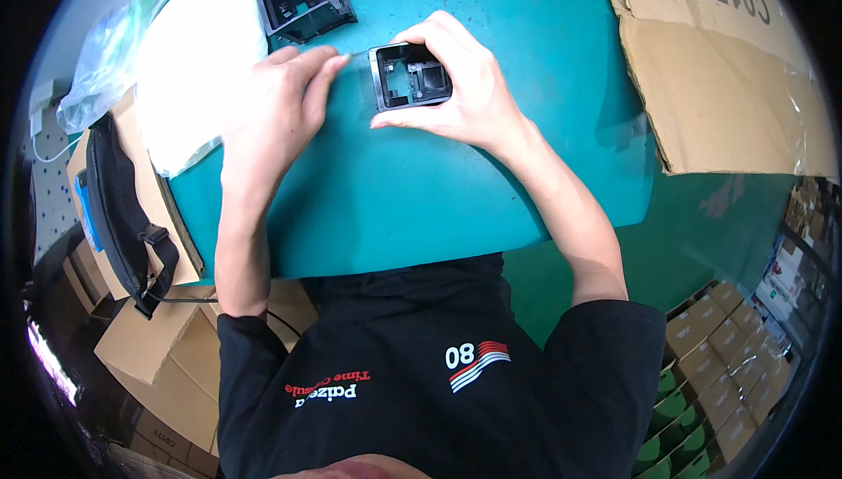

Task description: The person uses a small metal tool to scrape and clean the interior surfaces of a black plastic electronic housing. They rotate the housing to access different sides and then place the cleaned unit into a clear plastic bag. The person repeats this process with a second housing and places it in a bag as well.

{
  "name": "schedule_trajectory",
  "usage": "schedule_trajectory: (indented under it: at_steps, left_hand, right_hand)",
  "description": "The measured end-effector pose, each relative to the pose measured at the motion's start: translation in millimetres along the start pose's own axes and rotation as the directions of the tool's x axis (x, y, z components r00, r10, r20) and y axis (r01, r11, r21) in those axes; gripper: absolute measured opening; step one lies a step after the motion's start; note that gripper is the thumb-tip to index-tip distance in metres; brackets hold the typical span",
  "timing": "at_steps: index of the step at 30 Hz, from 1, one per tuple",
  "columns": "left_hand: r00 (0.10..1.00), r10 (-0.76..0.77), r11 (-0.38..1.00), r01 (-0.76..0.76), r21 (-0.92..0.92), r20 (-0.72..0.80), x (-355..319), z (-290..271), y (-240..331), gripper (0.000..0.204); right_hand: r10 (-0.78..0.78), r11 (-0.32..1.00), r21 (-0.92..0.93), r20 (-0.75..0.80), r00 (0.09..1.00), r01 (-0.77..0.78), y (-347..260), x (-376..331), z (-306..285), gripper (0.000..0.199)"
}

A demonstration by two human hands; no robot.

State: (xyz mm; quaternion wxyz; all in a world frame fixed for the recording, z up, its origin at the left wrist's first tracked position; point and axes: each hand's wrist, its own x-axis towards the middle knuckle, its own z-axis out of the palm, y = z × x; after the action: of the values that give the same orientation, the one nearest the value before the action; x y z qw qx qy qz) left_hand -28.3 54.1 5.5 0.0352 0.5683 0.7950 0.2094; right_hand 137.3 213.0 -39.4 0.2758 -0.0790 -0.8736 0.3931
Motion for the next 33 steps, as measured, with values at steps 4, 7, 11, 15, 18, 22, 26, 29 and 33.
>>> schedule_trajectory:
  at_steps: [4, 7, 11, 15, 18, 22, 26, 29, 33]
  left_hand:
    - [0.997, -0.023, 0.998, 0.018, 0.059, 0.074, -12, 5, -2, 0.017]
    - [0.993, -0.053, 0.998, 0.057, 0.04, -0.106, -14, 4, -8, 0.015]
    - [0.973, -0.048, 0.994, 0.024, -0.109, -0.226, -19, 9, -12, 0.014]
    - [0.975, -0.12, 0.931, 0.045, -0.363, -0.187, -23, 10, -8, 0.014]
    - [0.979, -0.178, 0.791, 0.083, -0.606, -0.098, -24, 8, -2, 0.015]
    - [0.984, -0.177, 0.667, 0.145, -0.731, 0.035, -29, 2, 6, 0.017]
    - [0.99, -0.142, 0.638, 0.105, -0.763, 0.018, -32, 4, 6, 0.03]
    - [0.988, -0.128, 0.672, 0.153, -0.725, 0.09, -32, 1, 5, 0.033]
    - [0.996, -0.072, 0.703, 0.086, -0.706, 0.05, -34, -4, 7, 0.026]
  right_hand:
    - [0.011, 1.0, 0.0, 0.005, 1.0, -0.011, -2, -2, -1, 0.066]
    - [-0.009, 1.0, -0.02, 0.001, 1.0, 0.009, -1, -1, 0, 0.069]
    - [-0.061, 0.995, -0.077, 0.046, 0.997, 0.064, -5, 0, -1, 0.07]
    - [-0.107, 0.991, -0.079, 0.025, 0.994, 0.109, -3, -1, -4, 0.066]
    - [-0.041, 0.983, 0.182, 0.003, 0.999, 0.04, -3, -5, -5, 0.066]
    - [0.173, 0.71, 0.692, 0.004, 0.985, -0.127, -15, -14, 8, 0.086]
    - [0.27, 0.556, 0.796, 0.102, 0.957, -0.241, -31, -12, 8, 0.102]
    - [0.238, 0.533, 0.811, 0.129, 0.963, -0.241, -25, -19, 10, 0.1]
    - [0.211, 0.505, 0.833, 0.135, 0.968, -0.226, -24, -21, 12, 0.101]
